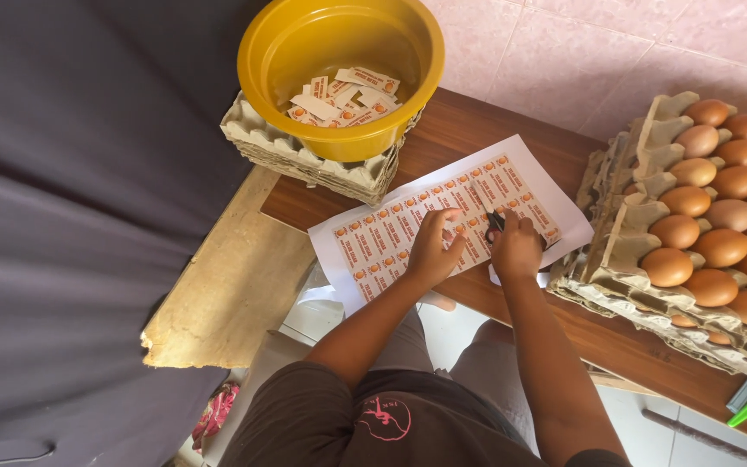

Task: Using scissors to cut individual paper labels from a printed sheet and placing them into a yellow bucket for storage.

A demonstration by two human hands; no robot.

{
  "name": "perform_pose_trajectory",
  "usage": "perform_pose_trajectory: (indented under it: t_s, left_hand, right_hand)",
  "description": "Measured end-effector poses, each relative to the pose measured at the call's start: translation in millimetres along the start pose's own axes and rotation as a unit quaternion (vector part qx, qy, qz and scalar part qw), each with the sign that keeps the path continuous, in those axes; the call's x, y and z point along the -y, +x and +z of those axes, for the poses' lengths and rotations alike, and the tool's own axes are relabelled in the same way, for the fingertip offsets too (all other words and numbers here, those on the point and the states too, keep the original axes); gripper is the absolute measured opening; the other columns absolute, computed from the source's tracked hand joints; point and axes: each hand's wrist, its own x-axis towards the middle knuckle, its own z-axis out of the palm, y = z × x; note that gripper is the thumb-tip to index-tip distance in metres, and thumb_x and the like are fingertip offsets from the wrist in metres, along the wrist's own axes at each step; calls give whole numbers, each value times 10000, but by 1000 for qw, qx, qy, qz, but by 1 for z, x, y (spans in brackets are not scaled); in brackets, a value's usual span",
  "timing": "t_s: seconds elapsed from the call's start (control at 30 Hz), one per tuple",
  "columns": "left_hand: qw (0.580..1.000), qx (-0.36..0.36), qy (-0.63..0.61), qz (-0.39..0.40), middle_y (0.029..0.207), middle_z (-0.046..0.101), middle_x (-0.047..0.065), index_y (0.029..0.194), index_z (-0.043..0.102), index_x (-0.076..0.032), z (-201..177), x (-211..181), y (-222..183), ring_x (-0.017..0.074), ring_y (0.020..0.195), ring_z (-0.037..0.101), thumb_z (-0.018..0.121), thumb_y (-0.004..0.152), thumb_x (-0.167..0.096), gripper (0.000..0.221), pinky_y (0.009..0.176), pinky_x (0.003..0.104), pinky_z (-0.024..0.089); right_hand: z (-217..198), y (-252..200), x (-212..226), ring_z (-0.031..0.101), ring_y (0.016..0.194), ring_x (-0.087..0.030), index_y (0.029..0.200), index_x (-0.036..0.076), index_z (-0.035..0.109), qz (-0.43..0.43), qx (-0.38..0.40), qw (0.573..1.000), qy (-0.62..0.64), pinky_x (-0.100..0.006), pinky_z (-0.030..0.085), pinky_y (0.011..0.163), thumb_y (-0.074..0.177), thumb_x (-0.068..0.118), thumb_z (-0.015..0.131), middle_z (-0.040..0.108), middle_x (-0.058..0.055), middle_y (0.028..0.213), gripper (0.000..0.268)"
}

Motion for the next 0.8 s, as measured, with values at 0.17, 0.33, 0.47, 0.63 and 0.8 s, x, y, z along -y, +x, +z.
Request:
perform_pose_trajectory:
  t_s: [0.17,0.33,0.47,0.63,0.8]
  left_hand:
    - [996,-37,-39,-70,1007,554,151,1202,527,-66,19,36,0,264,739,644,611,849,-106,365,610,328,519]
    - [985,36,-62,-159,978,599,137,1250,495,-38,28,32,11,240,742,668,558,872,-48,383,619,280,529]
    - [955,205,-75,-203,869,650,147,1189,558,5,61,34,20,233,676,679,519,863,-74,338,623,294,563]
    - [862,126,-397,-290,664,539,85,1025,560,24,167,199,20,192,514,574,505,806,-67,243,344,390,484]
    - [831,181,-391,-353,750,543,104,1042,549,11,173,151,39,269,618,555,484,818,-156,287,491,418,435]
  right_hand:
    - [19,11,-19,677,783,-282,1082,180,690,146,117,970,157,-411,548,700,740,325,729,657,-40,819,373]
    - [-29,18,-1,701,716,-274,1123,-13,633,324,98,708,620,-364,622,614,816,41,667,642,-185,864,314]
    - [-55,9,8,697,732,-222,1191,-24,555,274,122,594,747,-293,631,622,806,-49,639,621,-143,910,395]
    - [-100,8,21,709,728,-262,1213,-23,532,194,118,515,827,-248,620,579,797,-106,610,633,-216,932,432]
    - [-108,4,24,717,751,-274,1213,-22,519,173,130,482,849,-261,611,570,798,-79,619,645,-258,1014,430]
